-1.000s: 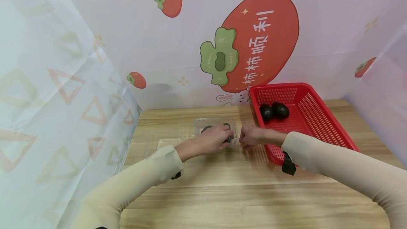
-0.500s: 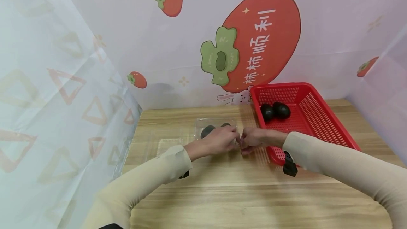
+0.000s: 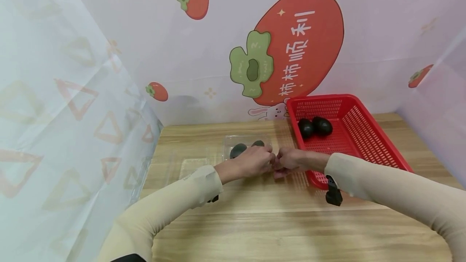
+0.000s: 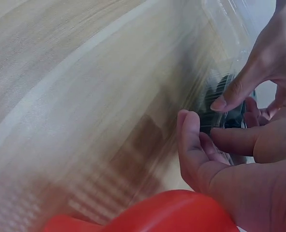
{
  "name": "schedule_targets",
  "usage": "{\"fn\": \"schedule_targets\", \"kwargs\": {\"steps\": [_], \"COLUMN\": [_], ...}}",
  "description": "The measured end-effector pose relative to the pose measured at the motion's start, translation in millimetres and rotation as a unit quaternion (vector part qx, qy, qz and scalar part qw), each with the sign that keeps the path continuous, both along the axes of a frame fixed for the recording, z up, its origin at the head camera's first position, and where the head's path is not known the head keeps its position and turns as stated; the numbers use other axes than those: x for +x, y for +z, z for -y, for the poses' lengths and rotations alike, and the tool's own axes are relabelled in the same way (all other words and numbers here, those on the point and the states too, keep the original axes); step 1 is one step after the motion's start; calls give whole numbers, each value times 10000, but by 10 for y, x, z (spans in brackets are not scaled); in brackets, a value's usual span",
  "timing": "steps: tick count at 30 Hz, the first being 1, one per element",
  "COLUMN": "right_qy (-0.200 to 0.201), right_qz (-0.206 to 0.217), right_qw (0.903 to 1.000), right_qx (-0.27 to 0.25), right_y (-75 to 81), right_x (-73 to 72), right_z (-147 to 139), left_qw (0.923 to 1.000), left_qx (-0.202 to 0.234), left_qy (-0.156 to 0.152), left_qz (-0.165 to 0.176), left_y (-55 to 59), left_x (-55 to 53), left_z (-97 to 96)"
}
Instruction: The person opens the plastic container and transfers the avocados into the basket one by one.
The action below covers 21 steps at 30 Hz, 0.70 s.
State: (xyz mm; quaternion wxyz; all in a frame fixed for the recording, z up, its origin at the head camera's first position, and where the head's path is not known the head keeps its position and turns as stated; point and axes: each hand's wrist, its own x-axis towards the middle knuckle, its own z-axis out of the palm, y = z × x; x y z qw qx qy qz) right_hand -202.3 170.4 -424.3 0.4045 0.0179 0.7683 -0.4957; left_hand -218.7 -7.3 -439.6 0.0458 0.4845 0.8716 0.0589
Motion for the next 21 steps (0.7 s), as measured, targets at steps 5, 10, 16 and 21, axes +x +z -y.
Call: {"fn": "schedule_targets", "kwargs": {"steps": [5, 10, 16, 21], "right_qy": [-71, -85, -207, -231], "right_qz": [-27, -26, -35, -46], "right_qw": [9999, 10000, 9994, 9993], "right_qx": [71, -27, -283, -305], "right_y": [-20, -44, -59, -65], "right_x": [3, 15, 44, 53], "right_z": [-11, -22, -9, 0], "left_qw": [9999, 9996, 9998, 9998], "left_qx": [-74, -109, 36, 174], "left_qy": [38, 39, 39, 122], "left_qz": [-133, -248, -177, 49], "left_y": [-19, -12, -16, -32], "left_x": [18, 30, 22, 2], "left_z": [-18, -38, -50, -52]}}
